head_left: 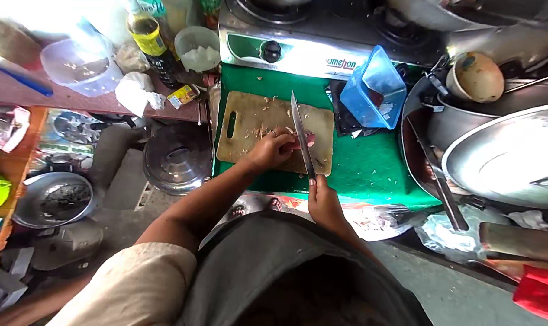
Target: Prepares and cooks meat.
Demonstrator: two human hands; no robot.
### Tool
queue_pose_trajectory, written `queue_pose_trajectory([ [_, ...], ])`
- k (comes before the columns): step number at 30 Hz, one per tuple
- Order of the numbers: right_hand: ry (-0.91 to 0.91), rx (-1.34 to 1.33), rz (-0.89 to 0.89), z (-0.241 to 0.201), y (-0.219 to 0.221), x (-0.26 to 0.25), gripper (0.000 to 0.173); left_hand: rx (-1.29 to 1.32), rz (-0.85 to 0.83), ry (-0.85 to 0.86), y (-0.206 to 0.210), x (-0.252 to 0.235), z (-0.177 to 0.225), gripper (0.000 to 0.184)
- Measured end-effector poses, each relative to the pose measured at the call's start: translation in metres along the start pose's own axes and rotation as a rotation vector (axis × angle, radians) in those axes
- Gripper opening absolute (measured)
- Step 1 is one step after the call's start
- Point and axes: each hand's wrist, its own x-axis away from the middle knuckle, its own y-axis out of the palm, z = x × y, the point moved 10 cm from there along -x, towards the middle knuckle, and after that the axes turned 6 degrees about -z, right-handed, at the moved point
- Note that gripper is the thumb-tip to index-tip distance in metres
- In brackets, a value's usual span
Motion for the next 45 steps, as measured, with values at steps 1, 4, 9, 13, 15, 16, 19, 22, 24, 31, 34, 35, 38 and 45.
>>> queue_pose_trajectory([
  [1, 0.010, 0.007, -0.009, -0.001, 0.004, -0.001, 0.031, -0.007, -0.013, 0.004, 0.000, -0.001, 0.000, 0.027],
  [4, 0.052, 0.039, -0.026, -0.004, 0.011, -0.005, 0.027, -0.029, -0.028, 0.004, -0.004, -0.004, 0.005, 0.023],
  [9, 0.198, 0.117, -0.110, -0.012, 0.014, -0.012, 0.026, -0.057, -0.021, 0.001, -0.005, -0.009, 0.005, 0.020],
  [13, 0.298, 0.156, -0.159, -0.017, 0.016, -0.028, 0.030, -0.070, -0.053, -0.034, -0.002, -0.012, 0.001, 0.021],
  [15, 0.322, 0.165, -0.160, -0.018, 0.018, -0.042, 0.035, -0.091, -0.055, -0.033, 0.001, -0.012, -0.001, 0.021],
  [16, 0.322, 0.170, -0.146, -0.018, 0.019, -0.050, 0.034, -0.093, -0.055, -0.035, 0.000, -0.012, -0.001, 0.021],
  [19, 0.287, 0.186, -0.098, -0.018, 0.019, -0.059, 0.032, -0.089, -0.063, -0.068, -0.001, -0.013, -0.003, 0.023],
  [22, 0.305, 0.175, -0.181, -0.013, 0.022, -0.038, 0.035, -0.078, -0.056, -0.108, -0.002, -0.015, -0.010, 0.023],
  [24, 0.356, 0.200, -0.307, -0.006, 0.028, -0.018, 0.032, -0.063, -0.054, -0.111, -0.001, -0.014, -0.011, 0.023],
  [31, 0.344, 0.158, -0.232, 0.002, 0.032, -0.053, 0.037, -0.057, -0.191, -0.092, 0.014, -0.017, -0.007, 0.023],
  [34, 0.328, 0.164, -0.235, 0.003, 0.031, -0.045, 0.036, -0.071, -0.169, -0.215, 0.011, -0.020, -0.012, 0.028],
  [35, 0.337, 0.155, -0.251, 0.005, 0.031, -0.036, 0.036, -0.056, -0.145, -0.252, 0.007, -0.020, -0.013, 0.029],
  [38, 0.350, 0.157, -0.346, 0.017, 0.035, -0.008, 0.030, -0.044, -0.022, -0.288, -0.002, -0.020, -0.019, 0.025],
  [45, 0.460, 0.192, -0.543, 0.023, 0.032, 0.026, 0.036, -0.058, 0.108, -0.448, -0.037, -0.019, -0.045, 0.028],
])
